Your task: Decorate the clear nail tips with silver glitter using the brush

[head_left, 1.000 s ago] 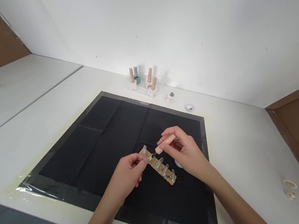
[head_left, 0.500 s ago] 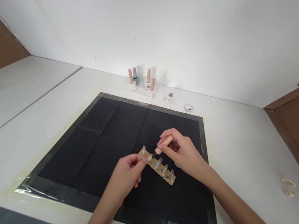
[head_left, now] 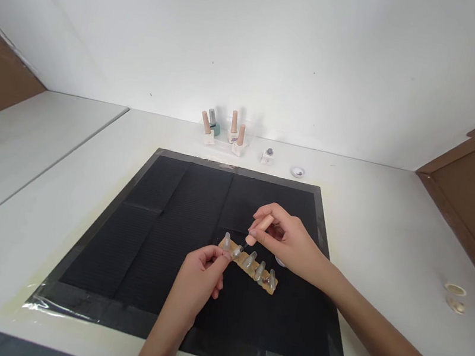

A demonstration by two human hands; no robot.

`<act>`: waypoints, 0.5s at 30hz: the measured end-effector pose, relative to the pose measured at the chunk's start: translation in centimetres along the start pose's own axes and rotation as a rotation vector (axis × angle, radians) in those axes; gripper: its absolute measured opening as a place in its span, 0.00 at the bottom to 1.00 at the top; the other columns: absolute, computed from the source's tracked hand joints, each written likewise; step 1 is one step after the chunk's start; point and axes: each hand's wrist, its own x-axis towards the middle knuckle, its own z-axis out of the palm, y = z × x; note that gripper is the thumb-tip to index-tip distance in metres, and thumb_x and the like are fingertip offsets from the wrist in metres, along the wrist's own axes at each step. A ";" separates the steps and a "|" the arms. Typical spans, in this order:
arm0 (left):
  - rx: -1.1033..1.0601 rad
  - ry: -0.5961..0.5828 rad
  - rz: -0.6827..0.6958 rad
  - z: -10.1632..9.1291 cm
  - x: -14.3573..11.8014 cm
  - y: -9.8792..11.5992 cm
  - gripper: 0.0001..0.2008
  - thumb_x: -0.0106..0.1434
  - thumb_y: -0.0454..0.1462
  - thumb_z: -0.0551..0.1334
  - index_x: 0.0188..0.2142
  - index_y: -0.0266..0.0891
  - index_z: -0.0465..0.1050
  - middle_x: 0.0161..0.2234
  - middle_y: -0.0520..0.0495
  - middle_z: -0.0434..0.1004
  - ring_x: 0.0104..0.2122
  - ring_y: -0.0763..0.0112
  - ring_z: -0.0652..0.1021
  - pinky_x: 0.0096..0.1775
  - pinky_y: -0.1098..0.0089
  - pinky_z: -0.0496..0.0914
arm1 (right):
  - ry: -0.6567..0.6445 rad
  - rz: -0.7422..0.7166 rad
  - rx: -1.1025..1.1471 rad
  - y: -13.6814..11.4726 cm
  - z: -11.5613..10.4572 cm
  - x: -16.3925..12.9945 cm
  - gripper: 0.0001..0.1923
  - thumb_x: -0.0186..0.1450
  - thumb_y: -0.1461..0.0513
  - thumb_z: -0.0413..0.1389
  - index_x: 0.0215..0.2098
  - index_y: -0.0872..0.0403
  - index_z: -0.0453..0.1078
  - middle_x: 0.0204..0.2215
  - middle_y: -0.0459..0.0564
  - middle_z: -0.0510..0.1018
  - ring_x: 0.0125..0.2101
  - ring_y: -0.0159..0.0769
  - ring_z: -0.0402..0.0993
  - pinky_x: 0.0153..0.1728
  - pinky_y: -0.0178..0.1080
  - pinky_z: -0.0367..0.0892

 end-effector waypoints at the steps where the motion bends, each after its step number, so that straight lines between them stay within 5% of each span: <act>1: 0.001 0.002 0.001 0.0 0.0 0.0 0.11 0.54 0.42 0.61 0.23 0.37 0.68 0.11 0.59 0.61 0.12 0.80 0.60 0.16 0.79 0.55 | 0.000 0.001 0.001 0.0 0.0 0.0 0.04 0.65 0.63 0.53 0.39 0.50 0.62 0.27 0.44 0.79 0.34 0.36 0.75 0.28 0.37 0.64; 15: 0.003 0.018 0.000 0.1 0.0 0.2 0.11 0.52 0.43 0.63 0.22 0.37 0.67 0.10 0.59 0.60 0.11 0.80 0.60 0.15 0.79 0.54 | 0.000 0.008 0.013 0.1 0.0 0.1 0.04 0.65 0.62 0.52 0.40 0.50 0.62 0.27 0.44 0.79 0.34 0.37 0.74 0.32 0.39 0.66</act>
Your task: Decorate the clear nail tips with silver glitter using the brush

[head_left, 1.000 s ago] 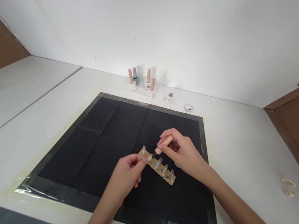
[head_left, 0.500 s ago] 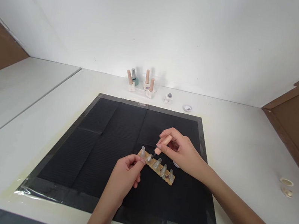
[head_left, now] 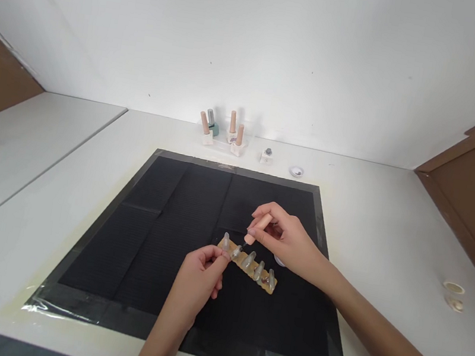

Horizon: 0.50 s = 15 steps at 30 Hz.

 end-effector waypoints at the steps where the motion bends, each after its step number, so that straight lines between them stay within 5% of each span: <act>1: -0.001 0.000 -0.001 0.0 0.0 0.0 0.11 0.52 0.43 0.63 0.22 0.37 0.67 0.10 0.59 0.60 0.11 0.80 0.60 0.15 0.79 0.54 | 0.001 0.002 0.001 0.0 0.0 0.0 0.04 0.65 0.62 0.52 0.40 0.50 0.62 0.27 0.44 0.78 0.34 0.37 0.74 0.33 0.39 0.66; 15: -0.017 -0.001 0.002 0.0 0.1 -0.1 0.11 0.52 0.43 0.63 0.22 0.38 0.67 0.10 0.59 0.60 0.11 0.80 0.60 0.15 0.79 0.54 | 0.011 0.010 0.019 0.1 0.1 0.1 0.04 0.66 0.61 0.52 0.39 0.50 0.62 0.27 0.45 0.79 0.36 0.39 0.75 0.33 0.40 0.67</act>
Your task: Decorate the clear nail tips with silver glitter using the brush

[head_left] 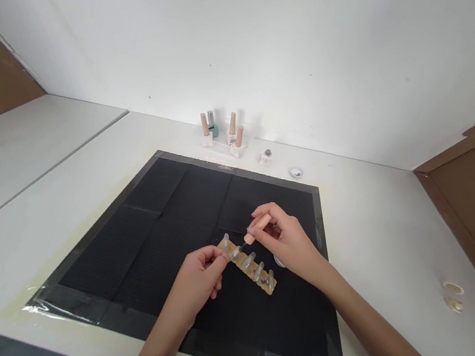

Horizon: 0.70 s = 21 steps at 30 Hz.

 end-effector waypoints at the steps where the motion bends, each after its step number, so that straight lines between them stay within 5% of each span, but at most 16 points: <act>1: -0.001 0.001 -0.001 0.0 0.0 0.0 0.11 0.52 0.43 0.63 0.22 0.38 0.67 0.10 0.59 0.60 0.11 0.80 0.60 0.15 0.79 0.54 | 0.003 0.001 -0.004 0.0 0.0 0.0 0.04 0.66 0.61 0.52 0.39 0.50 0.62 0.28 0.45 0.79 0.36 0.39 0.75 0.33 0.40 0.67; 21: 0.035 -0.012 -0.002 -0.1 -0.1 0.0 0.10 0.53 0.42 0.62 0.24 0.37 0.68 0.10 0.59 0.61 0.11 0.80 0.61 0.15 0.79 0.55 | 0.022 0.006 0.010 -0.1 -0.1 0.0 0.04 0.66 0.62 0.52 0.39 0.50 0.61 0.27 0.44 0.79 0.35 0.37 0.74 0.33 0.39 0.66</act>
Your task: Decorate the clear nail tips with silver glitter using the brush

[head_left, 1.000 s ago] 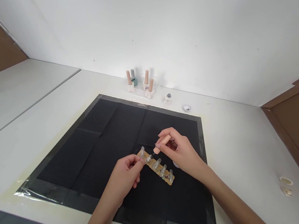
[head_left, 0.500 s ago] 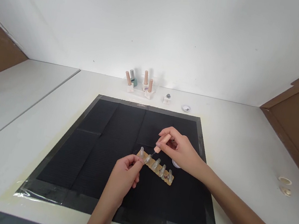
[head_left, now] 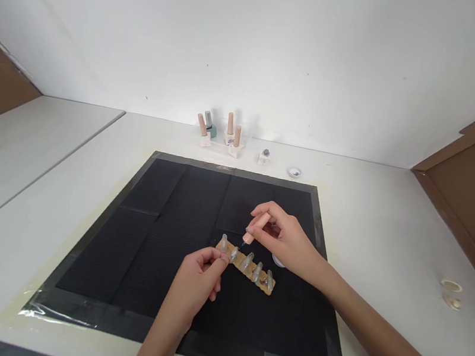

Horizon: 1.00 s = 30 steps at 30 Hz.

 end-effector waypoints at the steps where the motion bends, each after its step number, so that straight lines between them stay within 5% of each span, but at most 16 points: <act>1: 0.005 -0.004 0.001 0.0 0.0 0.0 0.10 0.53 0.42 0.62 0.24 0.36 0.69 0.10 0.59 0.61 0.11 0.80 0.61 0.15 0.79 0.55 | -0.002 0.001 0.002 0.0 0.0 0.0 0.04 0.66 0.62 0.52 0.39 0.50 0.61 0.27 0.44 0.79 0.35 0.37 0.74 0.33 0.39 0.66; 30: -0.001 -0.018 0.004 0.0 0.1 0.1 0.11 0.54 0.43 0.61 0.23 0.38 0.66 0.11 0.60 0.59 0.12 0.81 0.59 0.15 0.79 0.54 | 0.014 -0.010 0.013 0.5 0.3 0.2 0.04 0.65 0.62 0.53 0.39 0.49 0.61 0.27 0.43 0.79 0.33 0.36 0.73 0.32 0.38 0.65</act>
